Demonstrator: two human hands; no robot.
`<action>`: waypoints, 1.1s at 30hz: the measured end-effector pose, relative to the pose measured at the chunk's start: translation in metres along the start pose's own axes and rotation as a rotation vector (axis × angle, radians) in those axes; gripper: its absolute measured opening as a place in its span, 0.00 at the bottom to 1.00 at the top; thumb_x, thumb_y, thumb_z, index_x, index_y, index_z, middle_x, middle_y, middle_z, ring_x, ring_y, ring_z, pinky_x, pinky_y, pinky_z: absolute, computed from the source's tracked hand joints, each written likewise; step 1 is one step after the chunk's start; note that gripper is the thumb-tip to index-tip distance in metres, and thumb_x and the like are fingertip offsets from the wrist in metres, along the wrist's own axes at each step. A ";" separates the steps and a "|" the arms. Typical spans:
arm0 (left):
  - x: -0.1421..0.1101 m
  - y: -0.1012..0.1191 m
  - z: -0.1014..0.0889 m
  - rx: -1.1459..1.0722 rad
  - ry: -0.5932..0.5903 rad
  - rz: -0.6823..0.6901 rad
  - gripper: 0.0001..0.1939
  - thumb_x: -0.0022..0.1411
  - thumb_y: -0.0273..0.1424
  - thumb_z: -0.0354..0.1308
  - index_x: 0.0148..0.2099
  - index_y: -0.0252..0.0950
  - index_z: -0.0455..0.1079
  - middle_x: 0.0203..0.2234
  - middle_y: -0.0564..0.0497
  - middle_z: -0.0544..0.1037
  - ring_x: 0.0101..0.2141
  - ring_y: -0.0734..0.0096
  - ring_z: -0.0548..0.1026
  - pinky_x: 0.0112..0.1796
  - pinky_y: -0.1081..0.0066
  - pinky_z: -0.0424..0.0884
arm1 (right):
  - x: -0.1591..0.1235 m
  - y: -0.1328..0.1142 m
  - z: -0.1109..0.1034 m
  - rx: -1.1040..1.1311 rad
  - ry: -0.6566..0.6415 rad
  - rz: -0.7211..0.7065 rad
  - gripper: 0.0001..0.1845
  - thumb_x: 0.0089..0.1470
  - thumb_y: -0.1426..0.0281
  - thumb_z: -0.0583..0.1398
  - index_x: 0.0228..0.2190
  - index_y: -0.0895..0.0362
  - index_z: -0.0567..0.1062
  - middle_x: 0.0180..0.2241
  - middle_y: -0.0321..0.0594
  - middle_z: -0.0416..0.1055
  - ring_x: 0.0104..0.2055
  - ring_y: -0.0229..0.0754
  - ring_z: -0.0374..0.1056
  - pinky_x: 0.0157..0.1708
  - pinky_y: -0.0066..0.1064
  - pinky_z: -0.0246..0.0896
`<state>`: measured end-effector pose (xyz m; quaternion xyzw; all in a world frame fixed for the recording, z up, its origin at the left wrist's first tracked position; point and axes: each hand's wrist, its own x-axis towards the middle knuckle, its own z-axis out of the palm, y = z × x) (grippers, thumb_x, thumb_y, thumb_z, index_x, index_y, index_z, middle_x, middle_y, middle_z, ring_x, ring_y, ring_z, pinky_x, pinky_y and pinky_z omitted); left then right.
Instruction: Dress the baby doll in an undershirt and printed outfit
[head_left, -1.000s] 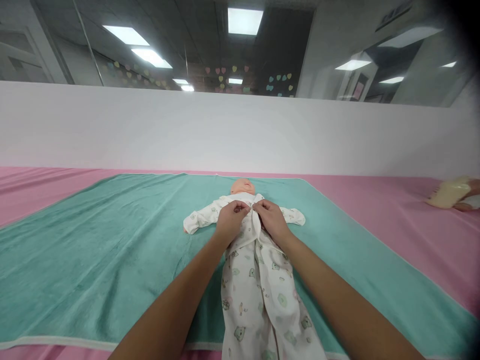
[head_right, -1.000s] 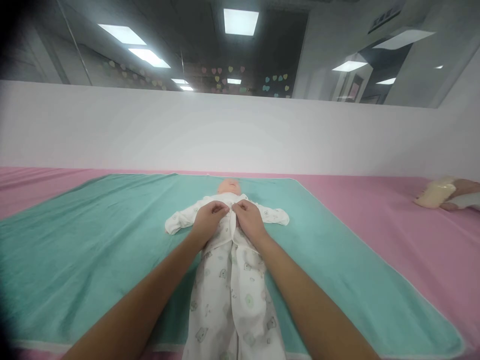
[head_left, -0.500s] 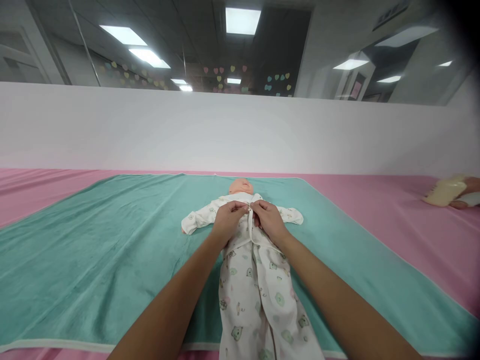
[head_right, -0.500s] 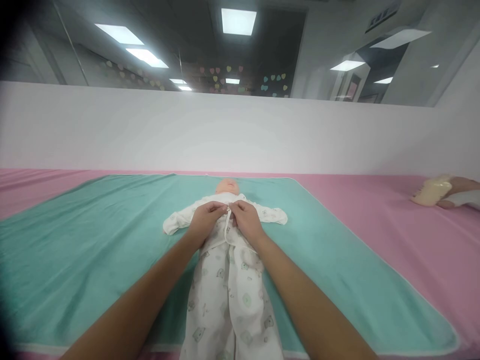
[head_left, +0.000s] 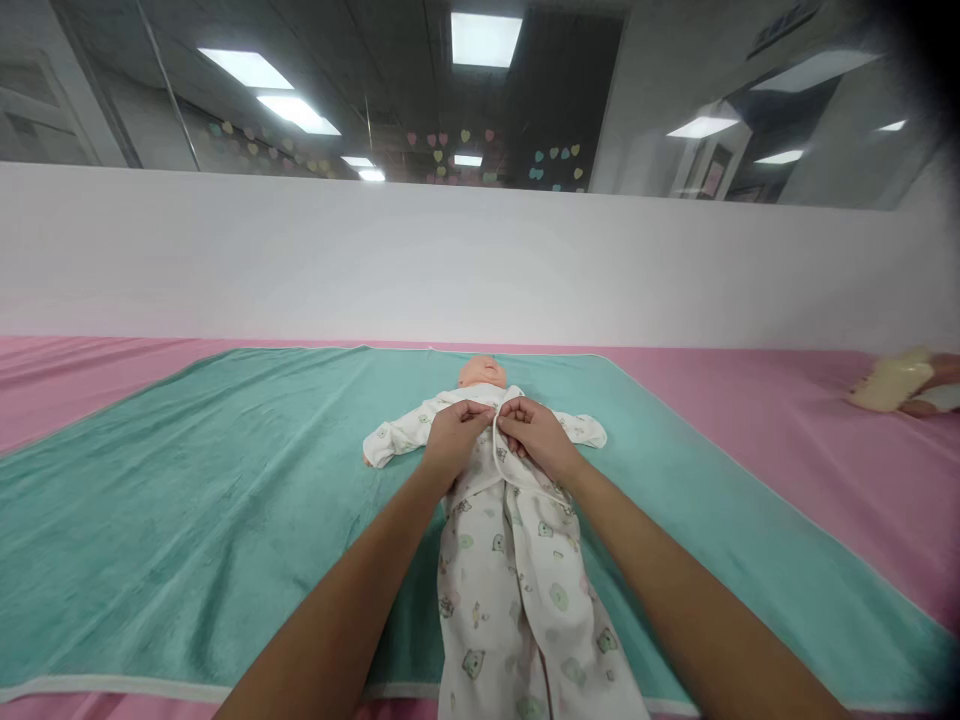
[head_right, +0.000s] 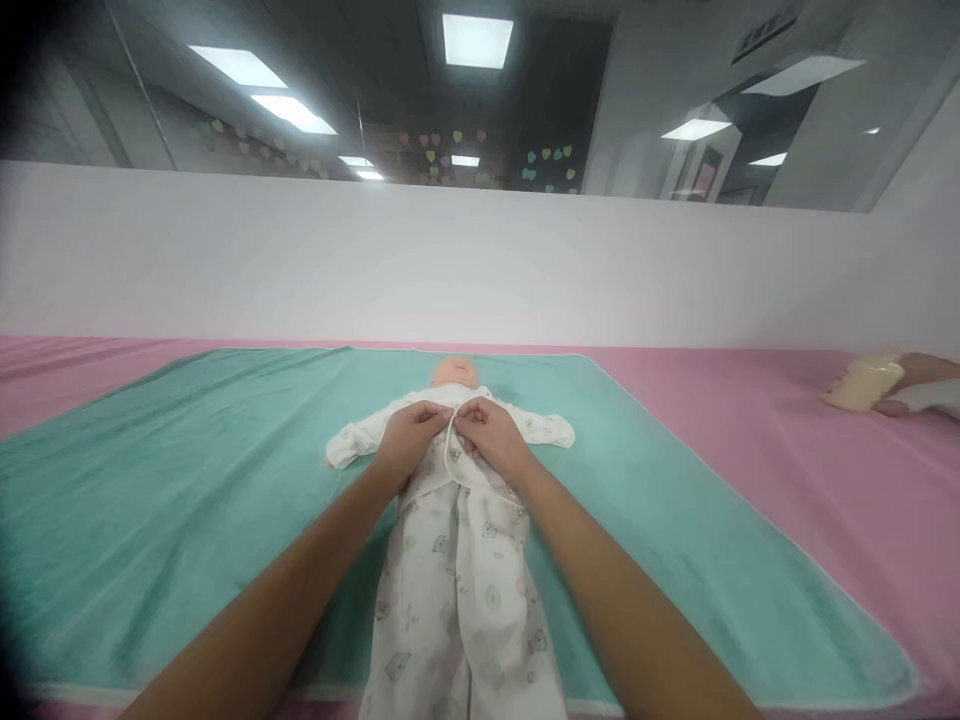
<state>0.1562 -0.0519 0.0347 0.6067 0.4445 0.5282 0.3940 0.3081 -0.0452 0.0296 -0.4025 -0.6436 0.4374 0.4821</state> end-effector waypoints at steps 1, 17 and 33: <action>0.000 -0.001 0.000 -0.007 -0.001 0.000 0.09 0.53 0.36 0.56 0.33 0.37 0.72 0.32 0.51 0.78 0.35 0.68 0.74 0.35 0.71 0.68 | 0.000 0.000 0.000 -0.004 0.002 0.005 0.10 0.47 0.62 0.59 0.29 0.56 0.68 0.20 0.30 0.62 0.18 0.30 0.58 0.15 0.22 0.53; -0.001 0.003 0.002 0.088 -0.014 0.012 0.08 0.53 0.32 0.53 0.34 0.36 0.71 0.29 0.51 0.76 0.33 0.69 0.73 0.34 0.71 0.67 | -0.001 -0.001 0.003 -0.085 0.007 -0.043 0.11 0.48 0.61 0.58 0.32 0.55 0.66 0.22 0.29 0.62 0.17 0.30 0.58 0.15 0.22 0.52; -0.001 -0.005 0.003 0.221 0.020 0.146 0.09 0.53 0.28 0.51 0.38 0.39 0.69 0.27 0.54 0.74 0.30 0.73 0.70 0.33 0.72 0.66 | 0.001 0.003 0.002 -0.088 0.017 -0.027 0.06 0.49 0.66 0.55 0.31 0.55 0.66 0.21 0.30 0.63 0.16 0.30 0.58 0.15 0.22 0.52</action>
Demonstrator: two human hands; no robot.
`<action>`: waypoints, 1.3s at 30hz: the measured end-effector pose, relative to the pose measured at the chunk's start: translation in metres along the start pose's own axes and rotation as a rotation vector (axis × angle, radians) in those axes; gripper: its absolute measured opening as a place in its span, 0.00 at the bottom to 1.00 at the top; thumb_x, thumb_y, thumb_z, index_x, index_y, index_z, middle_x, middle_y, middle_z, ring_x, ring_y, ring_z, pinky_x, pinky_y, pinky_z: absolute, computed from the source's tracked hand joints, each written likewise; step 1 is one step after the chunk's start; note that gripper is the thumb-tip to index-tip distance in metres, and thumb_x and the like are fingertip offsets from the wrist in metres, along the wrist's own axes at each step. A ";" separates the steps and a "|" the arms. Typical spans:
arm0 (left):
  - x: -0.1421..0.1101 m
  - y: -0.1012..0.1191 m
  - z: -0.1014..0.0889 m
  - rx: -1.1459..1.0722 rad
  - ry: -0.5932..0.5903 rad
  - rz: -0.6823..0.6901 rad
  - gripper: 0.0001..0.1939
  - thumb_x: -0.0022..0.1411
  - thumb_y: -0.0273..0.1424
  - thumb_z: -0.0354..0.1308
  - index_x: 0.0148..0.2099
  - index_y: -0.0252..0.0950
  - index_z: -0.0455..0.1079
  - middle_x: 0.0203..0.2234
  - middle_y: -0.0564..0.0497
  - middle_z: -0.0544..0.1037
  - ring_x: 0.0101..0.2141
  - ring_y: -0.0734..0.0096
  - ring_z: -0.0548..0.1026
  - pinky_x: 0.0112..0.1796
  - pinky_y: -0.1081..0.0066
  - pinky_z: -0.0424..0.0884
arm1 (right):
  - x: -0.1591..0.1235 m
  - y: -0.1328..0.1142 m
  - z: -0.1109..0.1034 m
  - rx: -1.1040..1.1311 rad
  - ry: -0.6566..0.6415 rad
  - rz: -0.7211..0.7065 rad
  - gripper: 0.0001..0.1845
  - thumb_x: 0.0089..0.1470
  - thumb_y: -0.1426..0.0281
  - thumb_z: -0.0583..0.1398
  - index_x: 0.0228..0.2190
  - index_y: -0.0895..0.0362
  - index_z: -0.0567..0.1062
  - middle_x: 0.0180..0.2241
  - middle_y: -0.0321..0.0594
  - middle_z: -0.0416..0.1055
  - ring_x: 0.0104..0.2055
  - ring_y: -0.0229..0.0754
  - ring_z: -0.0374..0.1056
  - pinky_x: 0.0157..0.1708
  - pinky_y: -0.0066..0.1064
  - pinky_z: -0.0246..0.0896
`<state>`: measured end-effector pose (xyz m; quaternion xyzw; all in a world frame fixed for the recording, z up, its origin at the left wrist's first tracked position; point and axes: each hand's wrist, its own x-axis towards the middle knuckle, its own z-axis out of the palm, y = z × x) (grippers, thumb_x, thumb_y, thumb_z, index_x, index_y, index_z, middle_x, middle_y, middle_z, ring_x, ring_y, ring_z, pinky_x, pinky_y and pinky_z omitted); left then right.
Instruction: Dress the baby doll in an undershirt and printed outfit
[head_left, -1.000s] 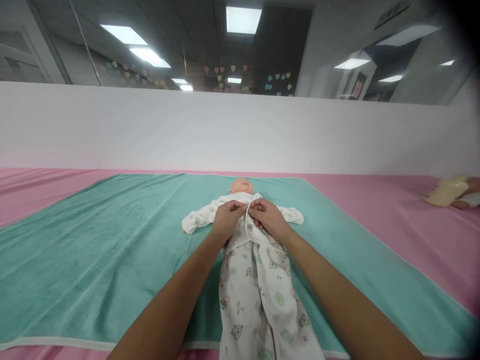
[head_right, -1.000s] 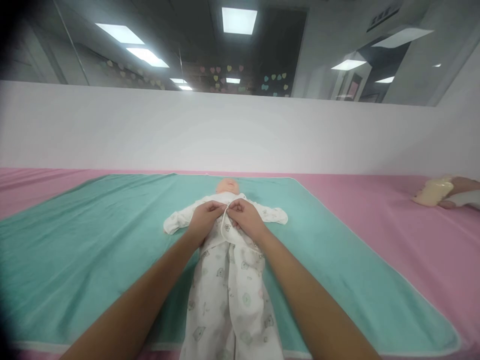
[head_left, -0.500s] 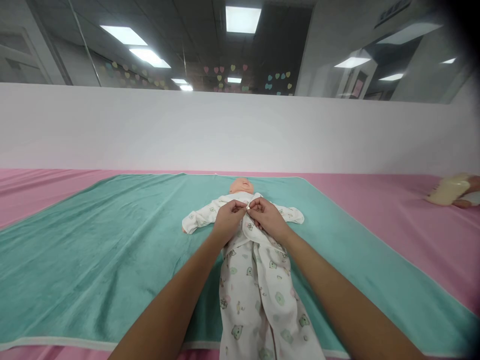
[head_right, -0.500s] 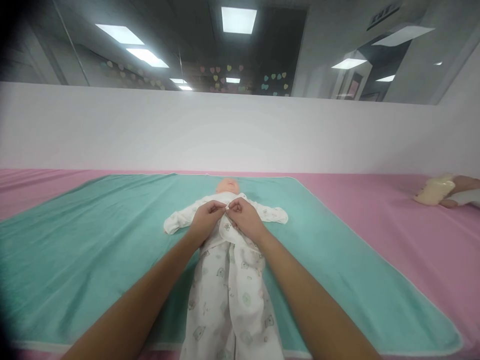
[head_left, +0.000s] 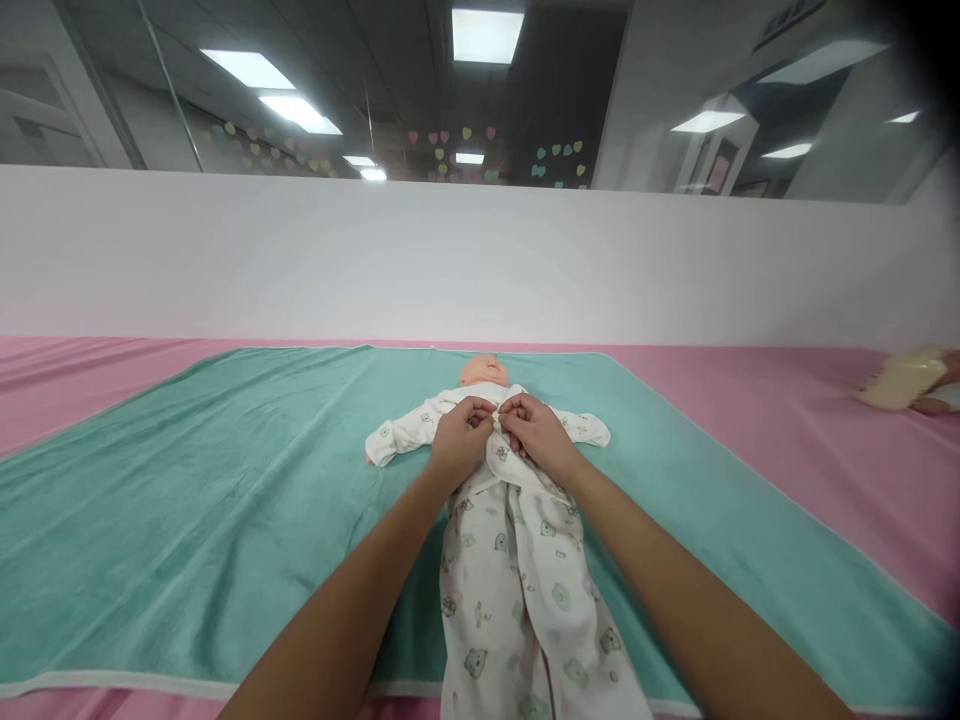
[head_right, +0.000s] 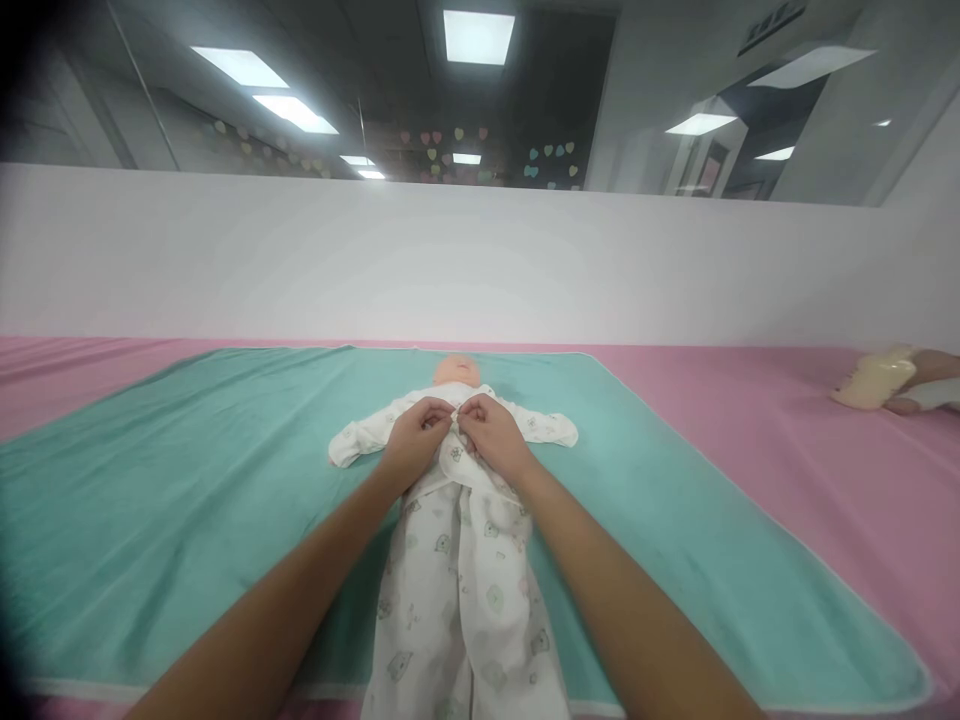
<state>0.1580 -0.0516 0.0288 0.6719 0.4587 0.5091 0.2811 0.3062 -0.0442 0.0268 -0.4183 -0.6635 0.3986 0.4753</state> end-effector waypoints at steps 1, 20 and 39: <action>0.000 0.000 0.000 -0.006 -0.003 0.005 0.09 0.53 0.28 0.51 0.38 0.39 0.69 0.28 0.55 0.74 0.30 0.73 0.70 0.33 0.72 0.66 | 0.000 -0.001 0.000 -0.006 -0.001 0.000 0.07 0.49 0.65 0.55 0.30 0.55 0.66 0.21 0.30 0.63 0.16 0.30 0.58 0.15 0.23 0.52; -0.001 -0.002 0.003 -0.021 0.060 0.021 0.09 0.54 0.27 0.49 0.36 0.38 0.68 0.28 0.54 0.73 0.30 0.73 0.68 0.34 0.73 0.65 | -0.003 -0.008 0.001 -0.048 -0.008 -0.002 0.11 0.49 0.61 0.56 0.27 0.56 0.67 0.20 0.31 0.62 0.18 0.32 0.58 0.18 0.24 0.52; 0.005 -0.019 0.004 0.251 0.271 -0.030 0.09 0.55 0.28 0.49 0.40 0.37 0.67 0.39 0.48 0.67 0.38 0.66 0.68 0.42 0.65 0.64 | -0.005 -0.007 0.003 -0.022 0.023 -0.015 0.07 0.48 0.64 0.56 0.27 0.55 0.67 0.20 0.29 0.61 0.18 0.31 0.57 0.17 0.23 0.51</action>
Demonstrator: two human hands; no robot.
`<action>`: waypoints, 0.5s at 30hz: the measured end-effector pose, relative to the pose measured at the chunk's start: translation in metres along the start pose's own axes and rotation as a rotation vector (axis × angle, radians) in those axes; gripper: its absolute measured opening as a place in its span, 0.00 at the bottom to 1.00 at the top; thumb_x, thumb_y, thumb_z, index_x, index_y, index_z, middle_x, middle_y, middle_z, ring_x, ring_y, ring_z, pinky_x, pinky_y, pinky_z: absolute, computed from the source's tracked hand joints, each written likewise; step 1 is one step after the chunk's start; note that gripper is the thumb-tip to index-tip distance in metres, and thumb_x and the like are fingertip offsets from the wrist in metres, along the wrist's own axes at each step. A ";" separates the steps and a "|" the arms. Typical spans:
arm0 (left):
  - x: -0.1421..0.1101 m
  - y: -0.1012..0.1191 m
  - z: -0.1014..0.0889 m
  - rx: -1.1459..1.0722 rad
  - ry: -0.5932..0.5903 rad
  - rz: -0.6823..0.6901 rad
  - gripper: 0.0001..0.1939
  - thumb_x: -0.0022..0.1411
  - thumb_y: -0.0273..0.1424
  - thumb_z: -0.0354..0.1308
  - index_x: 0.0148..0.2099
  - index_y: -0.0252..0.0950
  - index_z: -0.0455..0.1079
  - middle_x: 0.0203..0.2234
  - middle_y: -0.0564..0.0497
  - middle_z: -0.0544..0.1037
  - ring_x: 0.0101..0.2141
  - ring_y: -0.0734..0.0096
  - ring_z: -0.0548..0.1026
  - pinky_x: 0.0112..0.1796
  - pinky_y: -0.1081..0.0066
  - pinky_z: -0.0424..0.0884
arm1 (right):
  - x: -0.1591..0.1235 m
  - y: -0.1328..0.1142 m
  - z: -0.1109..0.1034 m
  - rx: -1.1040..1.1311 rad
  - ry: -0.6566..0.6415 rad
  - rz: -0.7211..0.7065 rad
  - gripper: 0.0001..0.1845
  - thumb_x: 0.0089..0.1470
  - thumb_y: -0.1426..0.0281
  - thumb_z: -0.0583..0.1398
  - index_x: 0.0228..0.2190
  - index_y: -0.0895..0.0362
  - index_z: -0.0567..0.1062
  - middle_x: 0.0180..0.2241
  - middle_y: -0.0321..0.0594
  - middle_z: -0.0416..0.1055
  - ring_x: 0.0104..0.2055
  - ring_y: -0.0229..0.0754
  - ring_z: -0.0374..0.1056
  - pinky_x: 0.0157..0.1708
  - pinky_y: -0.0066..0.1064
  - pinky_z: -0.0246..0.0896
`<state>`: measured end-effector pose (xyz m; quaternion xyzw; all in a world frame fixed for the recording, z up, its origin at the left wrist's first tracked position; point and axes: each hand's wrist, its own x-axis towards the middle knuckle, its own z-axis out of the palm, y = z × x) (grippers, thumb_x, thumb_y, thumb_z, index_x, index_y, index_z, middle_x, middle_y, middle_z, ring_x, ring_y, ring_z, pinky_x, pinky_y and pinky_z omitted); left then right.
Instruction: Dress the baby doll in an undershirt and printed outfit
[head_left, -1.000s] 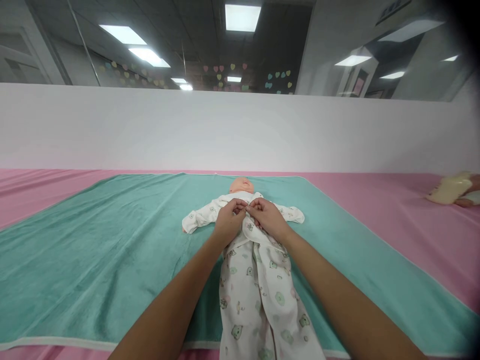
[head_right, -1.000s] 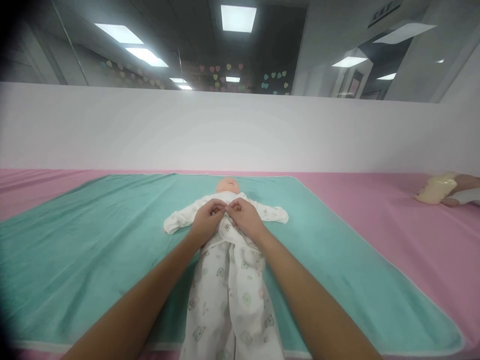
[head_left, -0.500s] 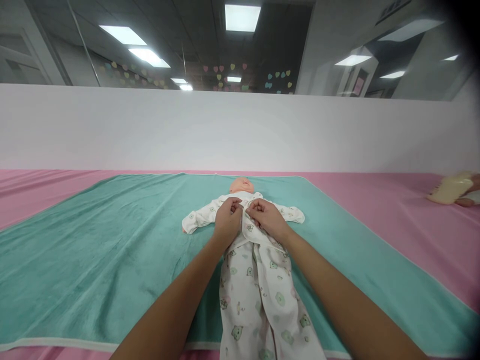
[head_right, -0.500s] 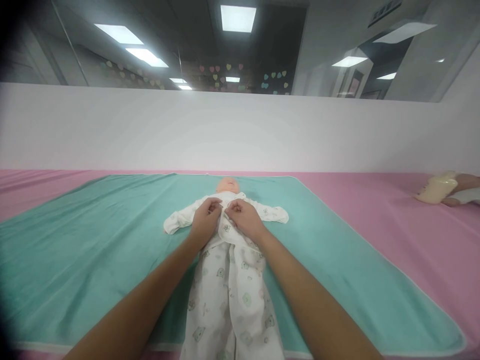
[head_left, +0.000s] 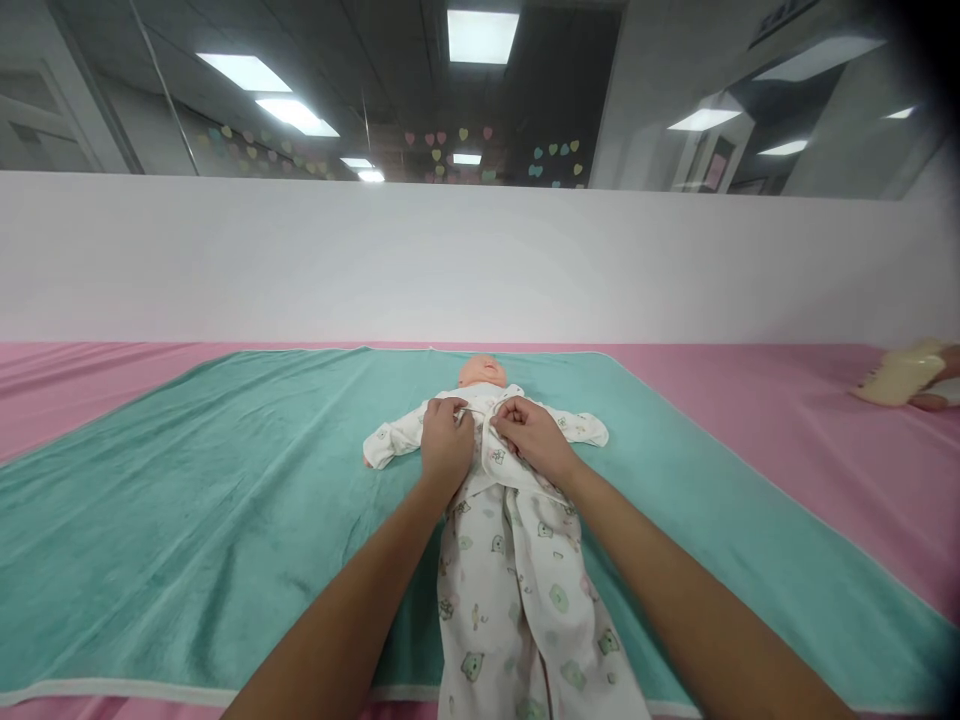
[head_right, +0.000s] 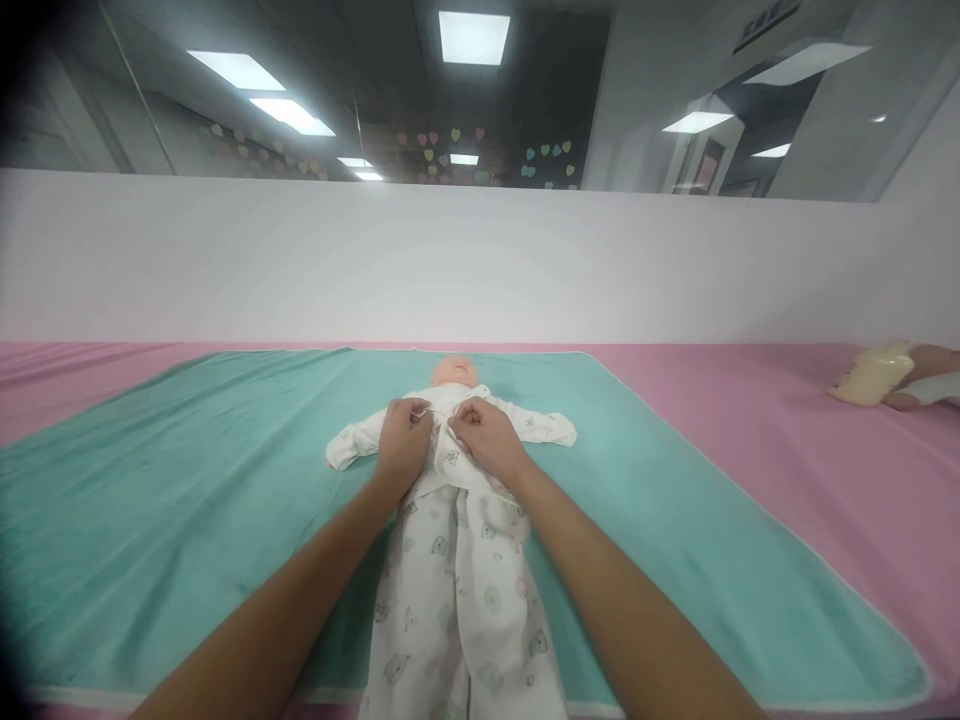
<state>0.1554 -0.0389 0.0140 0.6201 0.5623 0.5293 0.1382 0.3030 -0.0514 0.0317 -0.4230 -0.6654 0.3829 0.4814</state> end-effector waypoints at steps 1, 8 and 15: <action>0.000 0.000 0.000 -0.002 0.000 -0.006 0.09 0.55 0.28 0.49 0.40 0.37 0.67 0.39 0.48 0.67 0.38 0.66 0.68 0.42 0.65 0.64 | 0.000 0.000 0.000 0.001 0.001 -0.002 0.07 0.48 0.64 0.56 0.27 0.55 0.67 0.20 0.29 0.61 0.18 0.31 0.57 0.17 0.23 0.51; 0.002 -0.001 -0.001 -0.023 -0.004 -0.012 0.10 0.55 0.28 0.49 0.41 0.38 0.67 0.37 0.49 0.71 0.36 0.66 0.69 0.41 0.66 0.64 | 0.000 -0.002 0.000 -0.007 -0.001 0.007 0.07 0.48 0.64 0.56 0.27 0.55 0.67 0.20 0.30 0.61 0.18 0.32 0.57 0.17 0.23 0.51; 0.003 -0.002 -0.004 -0.049 -0.011 0.023 0.10 0.54 0.25 0.48 0.38 0.38 0.67 0.35 0.50 0.72 0.34 0.68 0.69 0.39 0.67 0.65 | -0.001 -0.002 0.000 -0.029 -0.004 -0.002 0.07 0.49 0.63 0.55 0.26 0.55 0.67 0.20 0.30 0.62 0.18 0.32 0.58 0.18 0.24 0.52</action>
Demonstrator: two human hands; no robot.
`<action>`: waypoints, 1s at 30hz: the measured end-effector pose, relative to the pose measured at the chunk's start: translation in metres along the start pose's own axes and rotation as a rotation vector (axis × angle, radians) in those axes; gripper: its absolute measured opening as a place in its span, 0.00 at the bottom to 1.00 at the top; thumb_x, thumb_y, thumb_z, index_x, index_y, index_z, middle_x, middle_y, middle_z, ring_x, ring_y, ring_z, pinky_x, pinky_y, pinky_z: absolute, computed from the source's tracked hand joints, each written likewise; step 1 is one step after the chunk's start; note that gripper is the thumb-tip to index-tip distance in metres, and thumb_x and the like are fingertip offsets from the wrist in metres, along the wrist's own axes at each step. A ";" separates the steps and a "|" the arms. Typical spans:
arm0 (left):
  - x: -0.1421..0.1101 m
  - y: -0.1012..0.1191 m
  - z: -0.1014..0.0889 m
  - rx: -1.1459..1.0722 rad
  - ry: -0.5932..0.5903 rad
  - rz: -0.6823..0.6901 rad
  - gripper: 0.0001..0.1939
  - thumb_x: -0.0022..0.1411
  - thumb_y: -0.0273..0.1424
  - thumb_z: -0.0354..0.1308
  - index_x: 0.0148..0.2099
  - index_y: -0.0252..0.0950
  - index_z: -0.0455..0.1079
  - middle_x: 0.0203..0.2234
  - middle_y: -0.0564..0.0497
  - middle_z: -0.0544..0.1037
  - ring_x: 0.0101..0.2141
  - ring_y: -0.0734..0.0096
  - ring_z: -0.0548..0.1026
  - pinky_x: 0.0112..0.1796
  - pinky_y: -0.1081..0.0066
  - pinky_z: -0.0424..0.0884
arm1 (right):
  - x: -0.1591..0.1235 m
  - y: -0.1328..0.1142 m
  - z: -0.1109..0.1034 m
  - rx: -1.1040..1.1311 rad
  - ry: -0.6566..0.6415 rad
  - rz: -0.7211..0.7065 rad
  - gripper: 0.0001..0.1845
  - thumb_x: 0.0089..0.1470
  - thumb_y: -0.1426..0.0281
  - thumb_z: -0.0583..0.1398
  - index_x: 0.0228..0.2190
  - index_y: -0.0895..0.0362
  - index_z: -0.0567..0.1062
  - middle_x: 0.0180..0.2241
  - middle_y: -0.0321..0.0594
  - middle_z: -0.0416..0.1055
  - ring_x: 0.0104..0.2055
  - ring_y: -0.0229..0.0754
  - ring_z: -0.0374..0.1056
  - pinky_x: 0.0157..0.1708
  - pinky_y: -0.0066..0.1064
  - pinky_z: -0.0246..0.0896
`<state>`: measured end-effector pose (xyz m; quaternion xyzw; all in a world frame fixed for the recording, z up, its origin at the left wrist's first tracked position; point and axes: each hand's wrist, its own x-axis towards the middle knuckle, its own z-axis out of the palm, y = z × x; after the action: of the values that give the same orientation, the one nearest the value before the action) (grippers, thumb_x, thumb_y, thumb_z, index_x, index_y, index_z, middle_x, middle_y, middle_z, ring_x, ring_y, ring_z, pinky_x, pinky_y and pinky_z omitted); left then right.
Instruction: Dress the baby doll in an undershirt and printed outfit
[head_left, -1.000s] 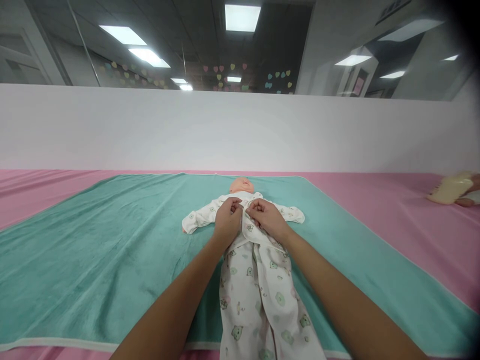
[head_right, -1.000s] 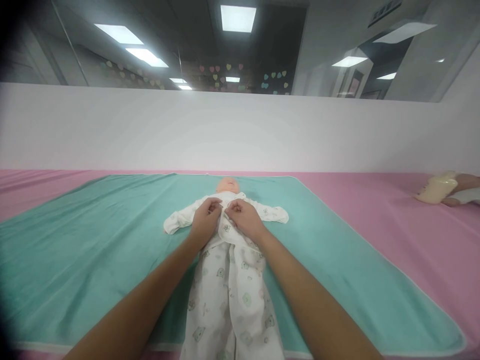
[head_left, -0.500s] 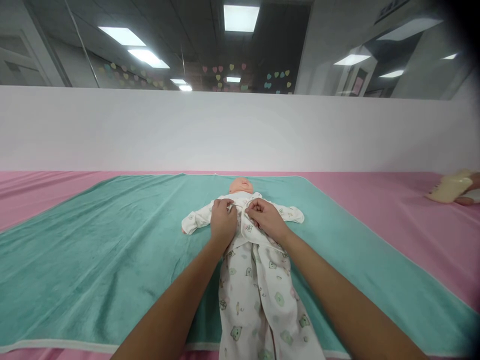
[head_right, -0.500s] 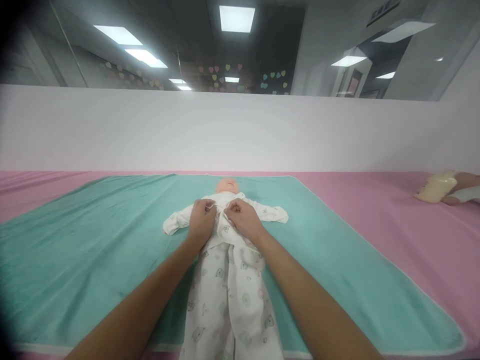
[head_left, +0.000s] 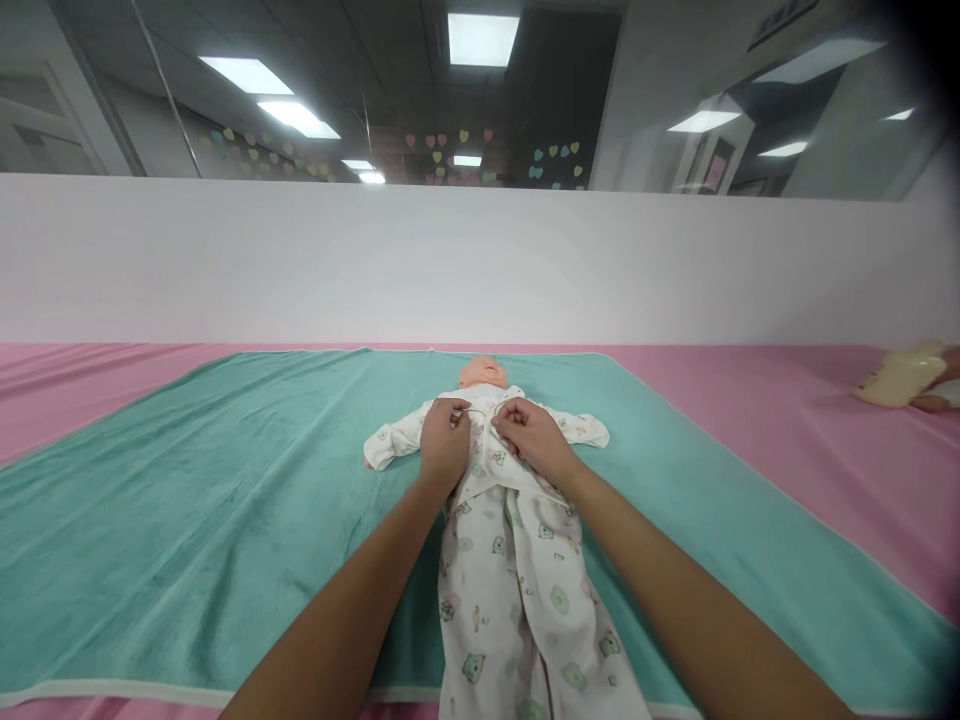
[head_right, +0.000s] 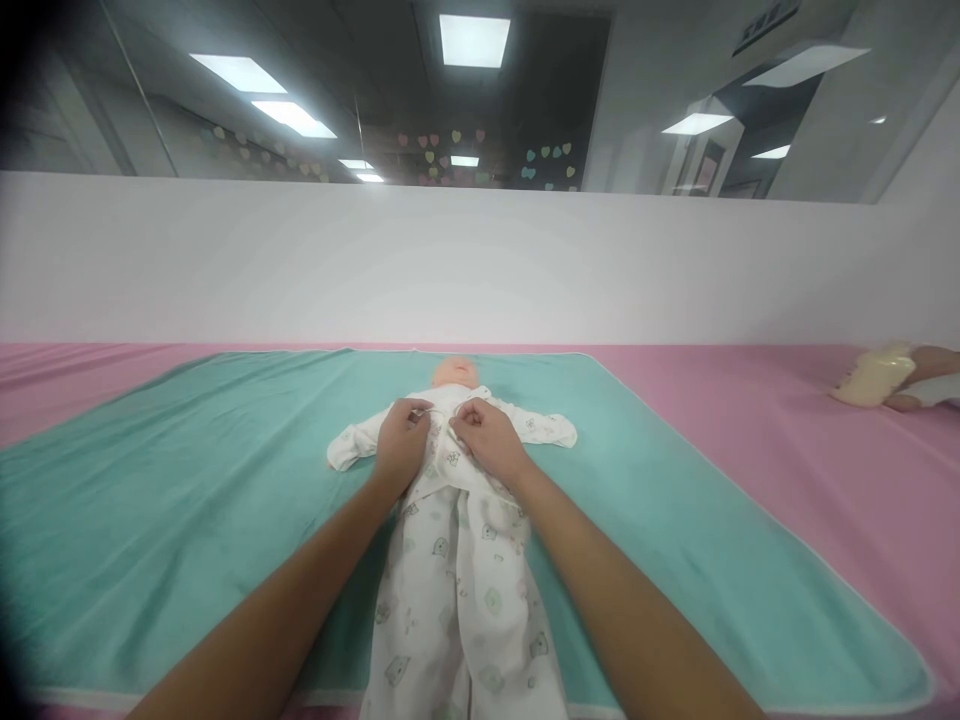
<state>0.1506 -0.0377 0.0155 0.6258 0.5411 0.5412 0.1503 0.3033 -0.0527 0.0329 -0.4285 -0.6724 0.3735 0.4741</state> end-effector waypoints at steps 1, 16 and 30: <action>0.000 0.000 0.000 0.002 -0.002 0.006 0.10 0.54 0.25 0.48 0.38 0.38 0.68 0.35 0.50 0.72 0.35 0.68 0.69 0.39 0.67 0.65 | 0.000 0.000 0.000 -0.002 0.000 -0.002 0.08 0.49 0.63 0.56 0.26 0.55 0.67 0.20 0.30 0.62 0.18 0.32 0.58 0.18 0.24 0.52; 0.001 0.002 0.001 -0.028 -0.020 -0.062 0.09 0.55 0.33 0.52 0.37 0.37 0.69 0.32 0.50 0.74 0.34 0.68 0.70 0.38 0.68 0.65 | 0.025 0.009 0.001 -0.174 0.046 0.133 0.19 0.49 0.51 0.54 0.22 0.54 0.64 0.13 0.32 0.64 0.12 0.36 0.59 0.13 0.27 0.51; 0.002 0.003 -0.003 -0.101 -0.033 -0.126 0.08 0.55 0.33 0.52 0.33 0.36 0.69 0.26 0.53 0.74 0.29 0.71 0.70 0.32 0.72 0.64 | 0.063 -0.007 0.028 -0.680 0.030 0.154 0.21 0.47 0.52 0.58 0.20 0.57 0.70 0.16 0.46 0.68 0.27 0.47 0.68 0.27 0.32 0.57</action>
<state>0.1495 -0.0380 0.0203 0.5910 0.5489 0.5470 0.2241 0.2636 0.0004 0.0513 -0.6168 -0.7170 0.1563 0.2847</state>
